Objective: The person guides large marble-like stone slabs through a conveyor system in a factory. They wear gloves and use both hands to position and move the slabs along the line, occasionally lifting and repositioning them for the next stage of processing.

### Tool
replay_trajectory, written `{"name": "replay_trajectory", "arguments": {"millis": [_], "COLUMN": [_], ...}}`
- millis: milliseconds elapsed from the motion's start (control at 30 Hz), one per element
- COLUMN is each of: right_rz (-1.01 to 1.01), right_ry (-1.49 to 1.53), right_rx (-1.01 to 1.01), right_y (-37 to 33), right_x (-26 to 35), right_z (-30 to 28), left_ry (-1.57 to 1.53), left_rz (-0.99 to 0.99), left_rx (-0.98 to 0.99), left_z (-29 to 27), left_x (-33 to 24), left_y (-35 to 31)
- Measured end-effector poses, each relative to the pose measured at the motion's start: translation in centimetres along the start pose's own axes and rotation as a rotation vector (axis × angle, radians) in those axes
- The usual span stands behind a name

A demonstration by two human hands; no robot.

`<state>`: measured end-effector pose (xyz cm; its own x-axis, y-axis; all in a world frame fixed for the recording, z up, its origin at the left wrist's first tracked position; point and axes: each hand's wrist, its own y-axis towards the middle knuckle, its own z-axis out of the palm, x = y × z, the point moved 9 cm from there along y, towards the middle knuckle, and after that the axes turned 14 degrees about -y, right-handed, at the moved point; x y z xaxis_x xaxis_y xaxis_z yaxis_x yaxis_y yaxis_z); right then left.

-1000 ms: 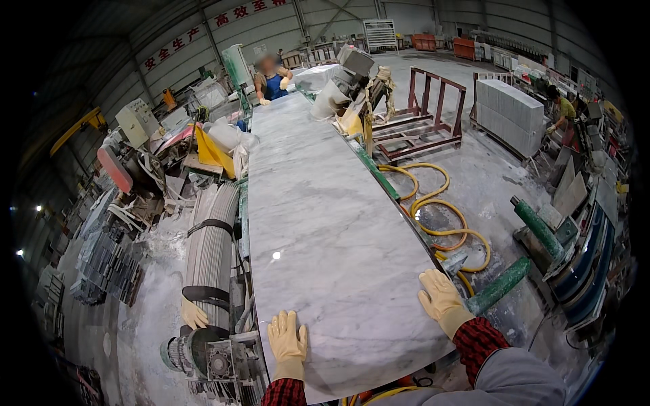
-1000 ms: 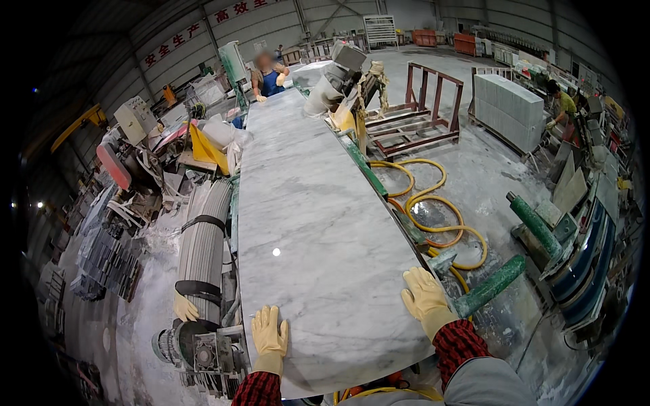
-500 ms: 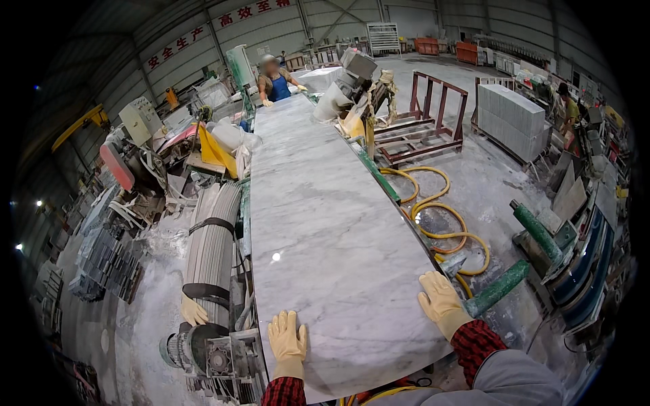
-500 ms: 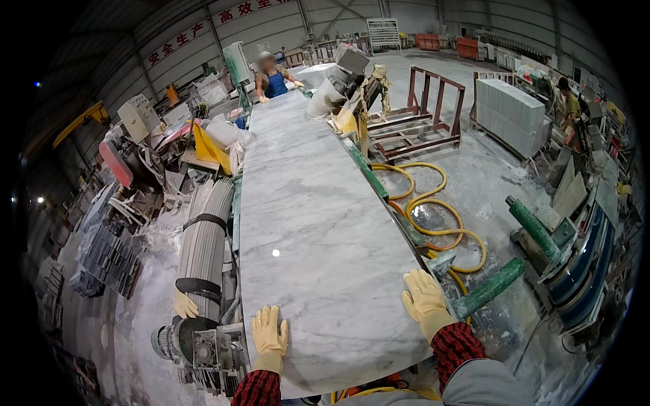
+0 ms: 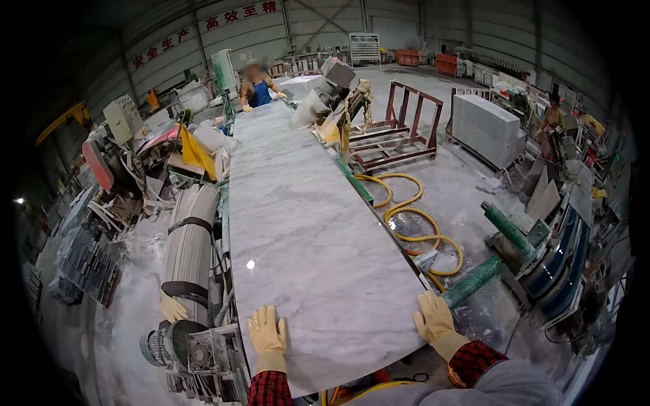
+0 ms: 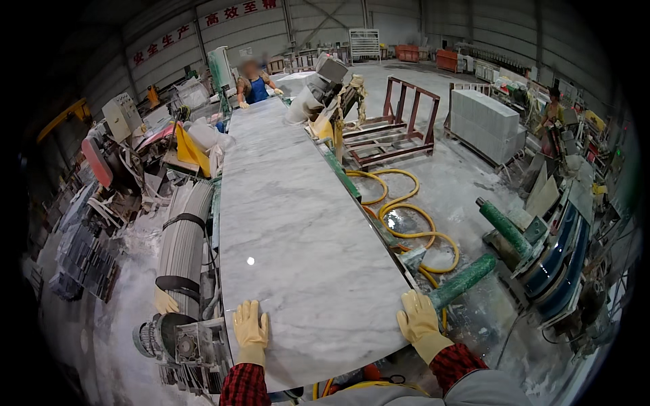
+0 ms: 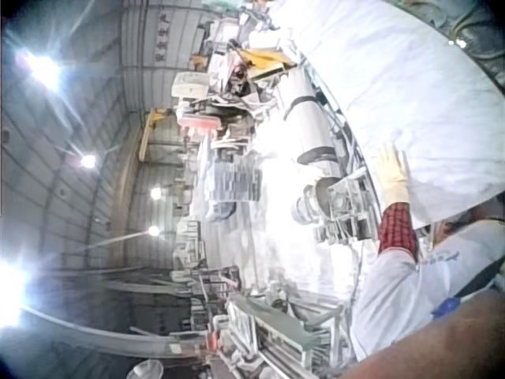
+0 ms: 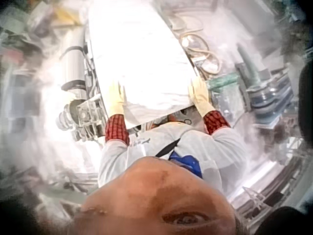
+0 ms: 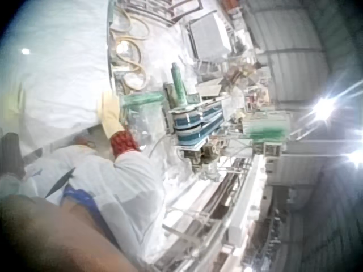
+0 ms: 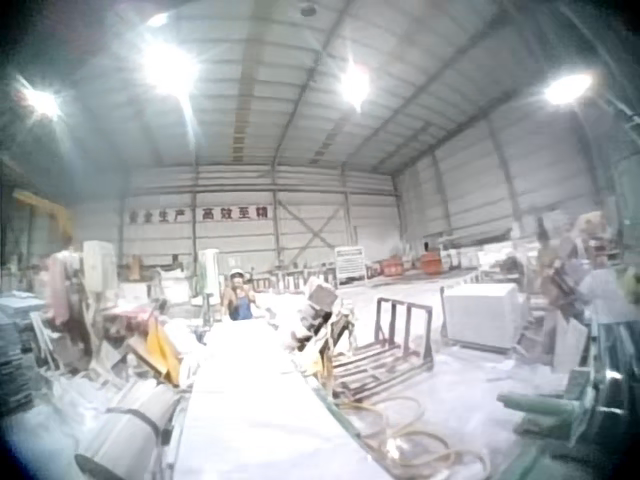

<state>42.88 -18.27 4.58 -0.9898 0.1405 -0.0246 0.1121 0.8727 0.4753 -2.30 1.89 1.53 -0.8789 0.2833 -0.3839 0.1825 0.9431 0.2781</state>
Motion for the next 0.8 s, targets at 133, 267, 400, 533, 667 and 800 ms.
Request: {"name": "replay_trajectory", "arguments": {"millis": [133,267,400,533,667,800], "right_rz": [0.001,0.032,0.088,0.239,0.507,0.696], "right_ry": [0.001,-0.006,0.000,0.139,0.300,0.680], "right_rx": [0.024,0.164,0.238,0.304,0.294,0.181], "right_y": [-4.2,-7.1,-9.7,-11.5,-13.3,-17.4], "right_x": [-0.5,-0.7,-1.1,-2.3,-1.7,-2.3], "right_z": [-1.6,-3.2,-3.1,-2.5,-3.8,-0.7], "left_ry": [0.013,0.001,-0.001,-0.028,-0.016,-0.024], "left_rz": [0.003,0.012,0.021,0.011,0.001,0.023], "left_rx": [-0.010,-0.007,-0.027,-0.016,-0.018,-0.016], "left_z": [-0.3,-0.6,-0.3,-0.1,-0.2,-0.6], "left_x": [-0.1,-0.4,-0.1,-0.1,0.3,-0.7], "left_y": [-0.3,-0.4,-0.6,-0.7,-1.0,-0.8]}}
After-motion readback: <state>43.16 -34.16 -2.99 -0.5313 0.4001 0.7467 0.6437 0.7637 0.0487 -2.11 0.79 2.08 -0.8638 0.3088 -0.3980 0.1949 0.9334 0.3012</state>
